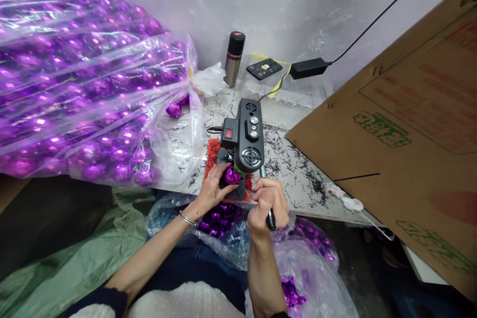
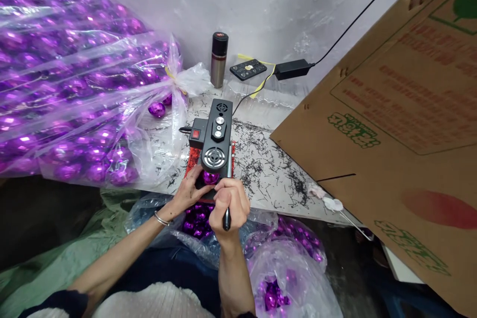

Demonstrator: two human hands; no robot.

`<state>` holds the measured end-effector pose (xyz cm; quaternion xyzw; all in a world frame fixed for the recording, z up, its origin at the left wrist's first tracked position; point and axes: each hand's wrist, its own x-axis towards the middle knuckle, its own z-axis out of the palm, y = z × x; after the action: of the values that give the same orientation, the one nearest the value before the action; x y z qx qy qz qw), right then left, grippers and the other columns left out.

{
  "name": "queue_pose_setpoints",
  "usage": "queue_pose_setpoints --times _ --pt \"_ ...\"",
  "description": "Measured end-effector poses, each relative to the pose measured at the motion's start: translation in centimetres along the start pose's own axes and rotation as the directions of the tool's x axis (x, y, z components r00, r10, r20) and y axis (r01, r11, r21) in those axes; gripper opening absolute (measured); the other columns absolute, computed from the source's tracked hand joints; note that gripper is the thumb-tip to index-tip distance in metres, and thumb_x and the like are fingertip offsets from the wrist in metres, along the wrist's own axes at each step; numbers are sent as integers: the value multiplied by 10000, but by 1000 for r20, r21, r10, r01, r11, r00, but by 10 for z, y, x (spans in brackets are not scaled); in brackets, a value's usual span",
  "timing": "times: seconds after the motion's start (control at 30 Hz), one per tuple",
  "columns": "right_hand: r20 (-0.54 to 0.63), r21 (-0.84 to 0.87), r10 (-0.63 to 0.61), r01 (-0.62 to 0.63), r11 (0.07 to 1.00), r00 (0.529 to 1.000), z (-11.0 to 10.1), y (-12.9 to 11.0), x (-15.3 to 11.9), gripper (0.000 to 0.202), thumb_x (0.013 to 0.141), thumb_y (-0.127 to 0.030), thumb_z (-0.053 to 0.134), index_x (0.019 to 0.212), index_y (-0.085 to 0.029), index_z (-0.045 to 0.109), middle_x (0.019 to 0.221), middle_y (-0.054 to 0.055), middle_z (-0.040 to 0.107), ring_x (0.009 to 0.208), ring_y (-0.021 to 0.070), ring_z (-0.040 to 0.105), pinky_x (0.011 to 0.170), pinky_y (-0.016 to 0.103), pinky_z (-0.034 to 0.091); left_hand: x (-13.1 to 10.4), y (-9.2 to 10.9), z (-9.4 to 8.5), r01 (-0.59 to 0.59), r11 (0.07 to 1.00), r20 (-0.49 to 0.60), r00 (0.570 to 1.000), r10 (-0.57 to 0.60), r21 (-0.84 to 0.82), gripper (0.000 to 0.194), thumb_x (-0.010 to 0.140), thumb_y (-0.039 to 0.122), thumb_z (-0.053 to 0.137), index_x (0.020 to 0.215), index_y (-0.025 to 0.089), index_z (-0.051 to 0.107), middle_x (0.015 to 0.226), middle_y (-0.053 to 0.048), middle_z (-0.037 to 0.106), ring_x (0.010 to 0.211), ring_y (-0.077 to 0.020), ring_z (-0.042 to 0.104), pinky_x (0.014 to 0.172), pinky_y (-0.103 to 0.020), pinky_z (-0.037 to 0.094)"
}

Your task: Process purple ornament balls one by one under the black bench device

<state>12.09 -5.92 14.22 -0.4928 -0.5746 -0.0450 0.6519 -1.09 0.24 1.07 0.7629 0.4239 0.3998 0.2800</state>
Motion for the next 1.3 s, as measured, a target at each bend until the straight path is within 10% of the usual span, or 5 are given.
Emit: queue_pose_setpoints --times 1.07,1.3 --pt "-143 -23 -147 145 989 979 25 52 -52 415 1144 -265 357 762 -237 514 750 -40 590 629 120 594 753 350 548 -1 -7 14 -31 999 -55 998 29 -31 620 924 436 859 1457 245 606 1393 -138 750 1346 -350 704 1184 -563 544" --pt "-185 69 -94 108 992 978 18 29 -16 409 1095 -178 446 695 -219 517 680 -44 548 591 115 556 570 281 420 0 -7 14 -76 996 -45 996 74 -38 676 928 456 861 1494 242 562 1415 -148 735 1372 -352 697 1224 -600 522"
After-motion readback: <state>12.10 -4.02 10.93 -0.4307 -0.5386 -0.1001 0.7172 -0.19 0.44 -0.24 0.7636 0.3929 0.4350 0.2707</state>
